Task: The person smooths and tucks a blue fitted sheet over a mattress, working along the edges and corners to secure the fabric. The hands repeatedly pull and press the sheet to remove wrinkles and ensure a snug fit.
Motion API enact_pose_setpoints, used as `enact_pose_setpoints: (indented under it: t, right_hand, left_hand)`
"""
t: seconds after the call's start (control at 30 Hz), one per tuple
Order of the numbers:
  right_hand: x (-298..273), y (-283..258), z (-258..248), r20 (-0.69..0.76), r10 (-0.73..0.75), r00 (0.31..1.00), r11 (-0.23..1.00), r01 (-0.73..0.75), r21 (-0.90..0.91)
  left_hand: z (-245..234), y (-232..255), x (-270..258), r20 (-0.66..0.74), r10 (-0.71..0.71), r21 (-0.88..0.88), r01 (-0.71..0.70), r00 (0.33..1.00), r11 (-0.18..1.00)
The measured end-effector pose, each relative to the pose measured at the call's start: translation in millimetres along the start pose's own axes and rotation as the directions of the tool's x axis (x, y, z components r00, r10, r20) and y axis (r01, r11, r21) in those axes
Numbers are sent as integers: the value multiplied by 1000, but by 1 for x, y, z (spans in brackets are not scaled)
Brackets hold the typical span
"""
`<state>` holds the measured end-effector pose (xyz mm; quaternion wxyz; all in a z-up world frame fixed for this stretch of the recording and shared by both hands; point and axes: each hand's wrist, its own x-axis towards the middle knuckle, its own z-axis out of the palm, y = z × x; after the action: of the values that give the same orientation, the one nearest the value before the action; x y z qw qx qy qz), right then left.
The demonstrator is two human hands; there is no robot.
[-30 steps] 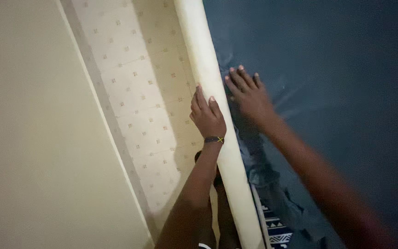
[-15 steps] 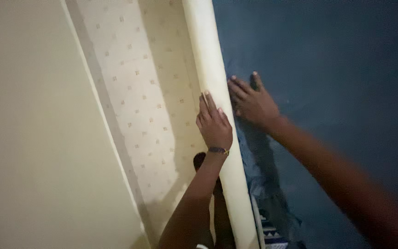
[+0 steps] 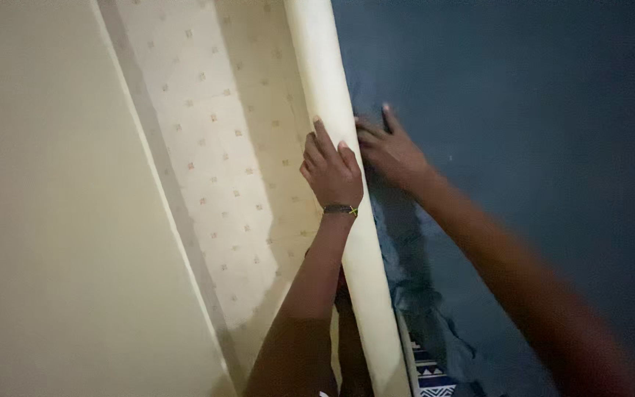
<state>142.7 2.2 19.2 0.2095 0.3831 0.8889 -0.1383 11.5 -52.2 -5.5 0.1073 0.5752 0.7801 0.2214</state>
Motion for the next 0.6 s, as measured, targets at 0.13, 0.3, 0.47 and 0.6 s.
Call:
enact_pose_setpoints:
  t: [0.13,0.3,0.47,0.6]
  right_hand:
    - [-34,7,33,-412,12,911,990,46,131]
    - [0,21,22,-484,175,857,957,-31,289]
    - [34,19,-12,-325,175,930,982,-139,130]
    - [41,16,-30,-252,182,950,983,-183,20]
  left_hand:
    - [1,1,6,-5,17,40,-16,1000,999]
    - [-2,2,5,15,-2,14,2,1000,1000]
    - [-4,0,3,39,11,28,-12,999,1000]
    - [-4,-1,5,42,44,66,-46,998,997]
